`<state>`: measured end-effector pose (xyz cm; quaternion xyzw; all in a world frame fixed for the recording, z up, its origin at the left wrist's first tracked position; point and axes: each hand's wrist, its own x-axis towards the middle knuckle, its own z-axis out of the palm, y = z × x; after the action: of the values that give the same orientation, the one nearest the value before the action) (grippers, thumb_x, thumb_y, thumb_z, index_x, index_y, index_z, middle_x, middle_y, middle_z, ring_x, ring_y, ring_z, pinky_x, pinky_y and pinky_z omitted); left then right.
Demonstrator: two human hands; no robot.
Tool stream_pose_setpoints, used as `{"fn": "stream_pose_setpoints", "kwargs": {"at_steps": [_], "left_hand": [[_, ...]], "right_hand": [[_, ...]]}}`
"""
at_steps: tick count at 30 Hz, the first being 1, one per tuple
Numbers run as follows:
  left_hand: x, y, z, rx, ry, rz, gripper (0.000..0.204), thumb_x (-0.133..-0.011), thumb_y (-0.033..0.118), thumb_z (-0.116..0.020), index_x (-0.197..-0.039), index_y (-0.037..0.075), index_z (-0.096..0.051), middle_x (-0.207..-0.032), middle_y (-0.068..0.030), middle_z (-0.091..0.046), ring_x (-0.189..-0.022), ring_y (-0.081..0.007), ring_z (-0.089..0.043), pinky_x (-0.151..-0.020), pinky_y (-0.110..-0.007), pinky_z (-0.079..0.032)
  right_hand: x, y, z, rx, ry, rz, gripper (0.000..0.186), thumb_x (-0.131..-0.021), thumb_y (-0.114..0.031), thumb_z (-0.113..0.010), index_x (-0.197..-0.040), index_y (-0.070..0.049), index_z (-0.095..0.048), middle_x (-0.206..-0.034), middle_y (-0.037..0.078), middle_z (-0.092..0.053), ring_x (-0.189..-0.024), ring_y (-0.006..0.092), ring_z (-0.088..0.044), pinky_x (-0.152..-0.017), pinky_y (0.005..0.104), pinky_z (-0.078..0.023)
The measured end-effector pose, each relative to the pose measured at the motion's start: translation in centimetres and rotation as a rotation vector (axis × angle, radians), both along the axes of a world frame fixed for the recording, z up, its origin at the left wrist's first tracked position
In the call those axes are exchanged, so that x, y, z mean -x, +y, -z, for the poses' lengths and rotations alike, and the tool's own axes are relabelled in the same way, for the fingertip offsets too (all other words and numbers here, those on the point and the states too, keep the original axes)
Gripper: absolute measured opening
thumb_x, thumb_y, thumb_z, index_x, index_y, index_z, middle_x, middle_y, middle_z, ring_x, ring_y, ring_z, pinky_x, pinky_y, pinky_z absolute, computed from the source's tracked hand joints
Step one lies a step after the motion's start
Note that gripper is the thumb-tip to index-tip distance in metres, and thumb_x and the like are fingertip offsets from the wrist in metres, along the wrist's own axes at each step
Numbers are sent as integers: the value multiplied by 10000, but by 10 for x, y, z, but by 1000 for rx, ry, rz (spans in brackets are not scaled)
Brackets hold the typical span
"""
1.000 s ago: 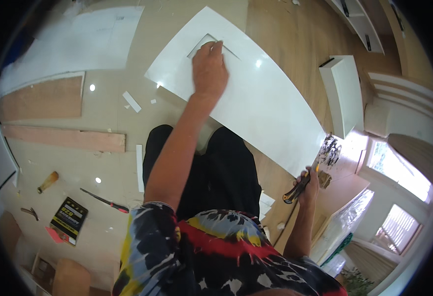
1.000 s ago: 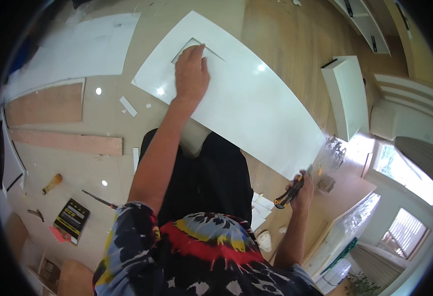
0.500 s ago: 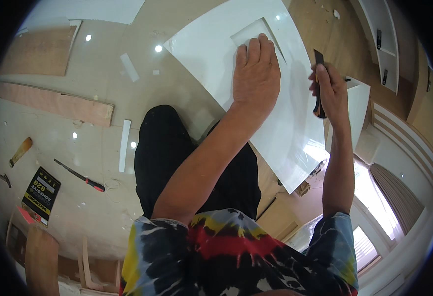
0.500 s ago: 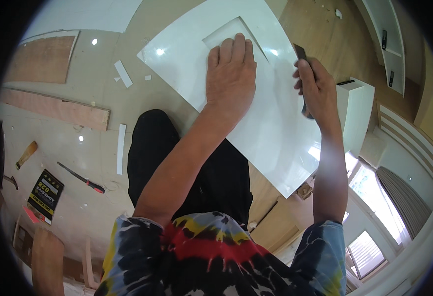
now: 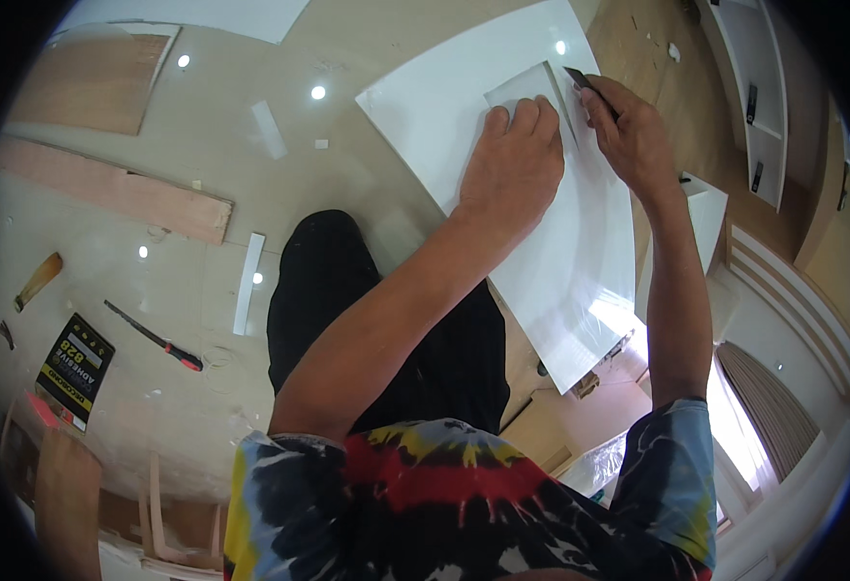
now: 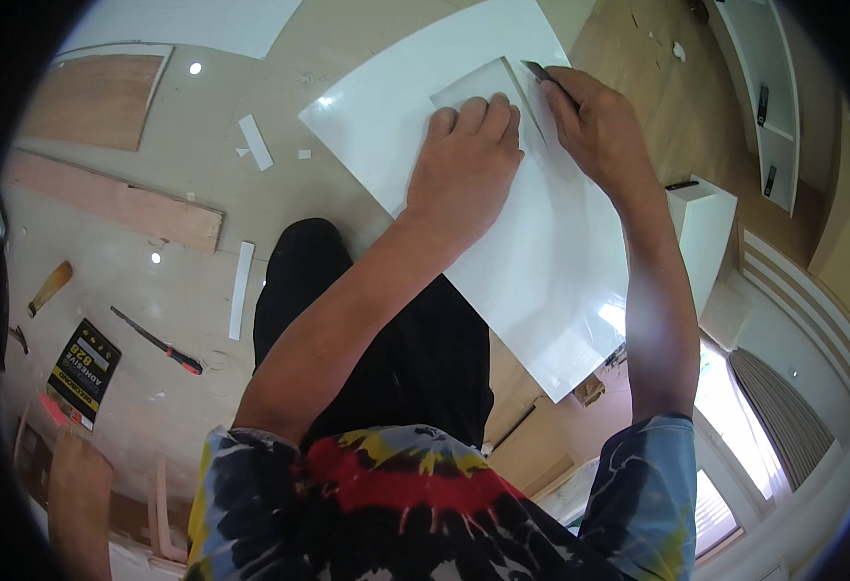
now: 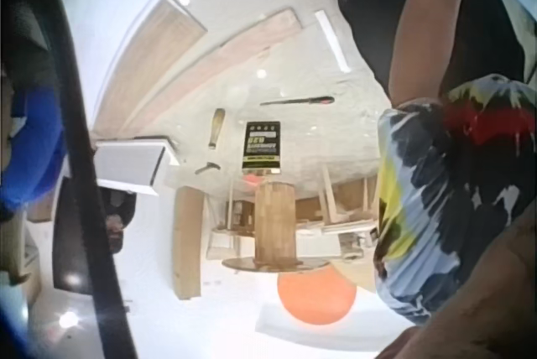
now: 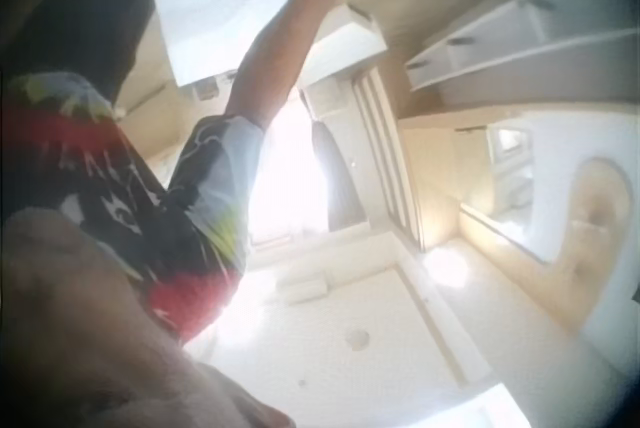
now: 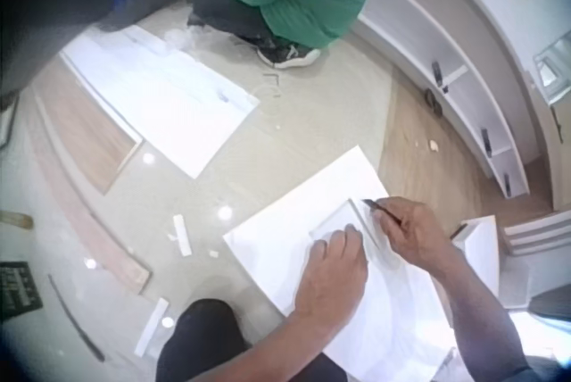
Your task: The person uses a utility knife to score and cut a rectangular recess into a white laminate panel. They repeatedly score the edges, snap off the inner piece, and trim the edges to refine the cutout.
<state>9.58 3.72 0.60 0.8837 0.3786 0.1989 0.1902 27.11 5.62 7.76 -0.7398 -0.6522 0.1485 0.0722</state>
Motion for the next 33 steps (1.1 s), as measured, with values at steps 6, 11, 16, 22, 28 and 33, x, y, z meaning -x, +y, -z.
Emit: {"fn": "stream_pose_setpoints", "kwargs": {"at_steps": [6, 11, 16, 22, 28, 33], "left_hand": [[2, -1, -1, -58, -24, -94, 371, -924, 228, -680, -1214, -4, -678, -1229, -99, -602, -1290, -309, -486, -1092, -460, -358], [1, 1, -2, 21, -78, -65, 291, -925, 210, -689, -1117, -4, -732, -1181, -106, -617, -1326, -342, -472, -1129, -475, -331], [2, 2, -2, 54, -80, -72, 272, -910, 203, -708, -1078, -7, -751, -1119, -107, -643, -1316, -338, -498, -1123, -455, -339], [1, 3, -1, 27, -131, -101, 290, -905, 213, -722, -1066, -26, -748, -1094, -120, -649, -1303, -338, -520, -1110, -447, -358], [0, 3, -1, 33, -129, -94, 324, -897, 227, -732, -1075, -44, -739, -1103, -121, -644, -1299, -338, -520, -1115, -448, -355], [2, 2, -2, 35, -117, -104, 325, -895, 229, -736, -1085, -35, -738, -1133, -117, -634, -1316, -335, -507, -1125, -448, -345]], "right_hand": [[-5, 3, 0, -29, -58, -125, 220, -978, -216, -681, -1093, -36, -739, -894, 186, -721, -778, 380, -685, -709, 420, -544], [0, 5, -4, 9, -161, -154, 198, -973, -192, -676, -1089, -48, -748, -874, 180, -721, -742, 373, -682, -690, 423, -546], [5, 11, -6, -14, -226, -236, 195, -968, -181, -668, -1086, -46, -746, -868, 180, -715, -738, 380, -679, -677, 428, -542], [5, 19, -8, -5, -260, -306, 176, -969, -182, -655, -1046, -50, -742, -847, 182, -705, -726, 384, -665, -668, 439, -532], [7, 20, -7, -4, -302, -322, 169, -975, -190, -639, -1026, -56, -729, -833, 175, -702, -736, 387, -665, -678, 451, -530], [17, 16, -4, 15, -449, -313, 163, -979, -188, -631, -1030, -58, -715, -830, 174, -705, -742, 380, -678, -677, 469, -533]]}}
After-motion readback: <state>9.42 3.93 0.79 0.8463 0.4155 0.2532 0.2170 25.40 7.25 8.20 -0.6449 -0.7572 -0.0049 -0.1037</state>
